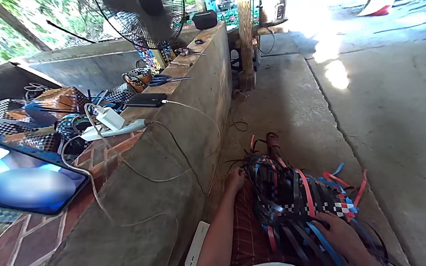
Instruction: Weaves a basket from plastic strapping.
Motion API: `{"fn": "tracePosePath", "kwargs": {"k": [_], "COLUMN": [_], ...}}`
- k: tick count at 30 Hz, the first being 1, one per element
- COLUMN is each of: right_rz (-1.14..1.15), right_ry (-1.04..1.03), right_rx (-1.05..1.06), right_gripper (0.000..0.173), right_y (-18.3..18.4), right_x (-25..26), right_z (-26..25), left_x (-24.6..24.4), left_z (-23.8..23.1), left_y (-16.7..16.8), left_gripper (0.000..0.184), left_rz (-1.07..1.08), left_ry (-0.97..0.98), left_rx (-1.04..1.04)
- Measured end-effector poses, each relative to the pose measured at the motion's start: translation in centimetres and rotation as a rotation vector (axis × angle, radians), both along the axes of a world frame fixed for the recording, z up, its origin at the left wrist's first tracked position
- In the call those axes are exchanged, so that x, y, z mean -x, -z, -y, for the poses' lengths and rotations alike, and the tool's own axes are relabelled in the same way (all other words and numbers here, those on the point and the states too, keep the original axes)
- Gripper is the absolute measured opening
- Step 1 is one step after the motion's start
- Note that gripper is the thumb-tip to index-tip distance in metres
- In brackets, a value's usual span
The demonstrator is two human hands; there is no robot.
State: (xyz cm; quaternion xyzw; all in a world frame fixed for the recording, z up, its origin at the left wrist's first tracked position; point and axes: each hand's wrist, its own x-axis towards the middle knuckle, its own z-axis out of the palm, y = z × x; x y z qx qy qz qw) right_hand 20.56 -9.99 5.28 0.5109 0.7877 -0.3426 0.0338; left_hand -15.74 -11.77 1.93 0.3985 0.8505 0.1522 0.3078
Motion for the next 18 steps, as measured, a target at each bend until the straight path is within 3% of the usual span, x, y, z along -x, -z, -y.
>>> {"fn": "tracePosePath", "kwargs": {"k": [18], "right_rz": [-0.011], "right_ry": [0.001], "right_rx": [-0.036], "right_gripper": [0.028], "right_y": [0.26], "right_x": [-0.09], "right_z": [0.21], "left_x": [-0.10], "left_z": [-0.02], "left_y": [0.10], "left_gripper": [0.039], "left_rz": [-0.025], "left_ry": [0.020], "left_rx": [0.015]}}
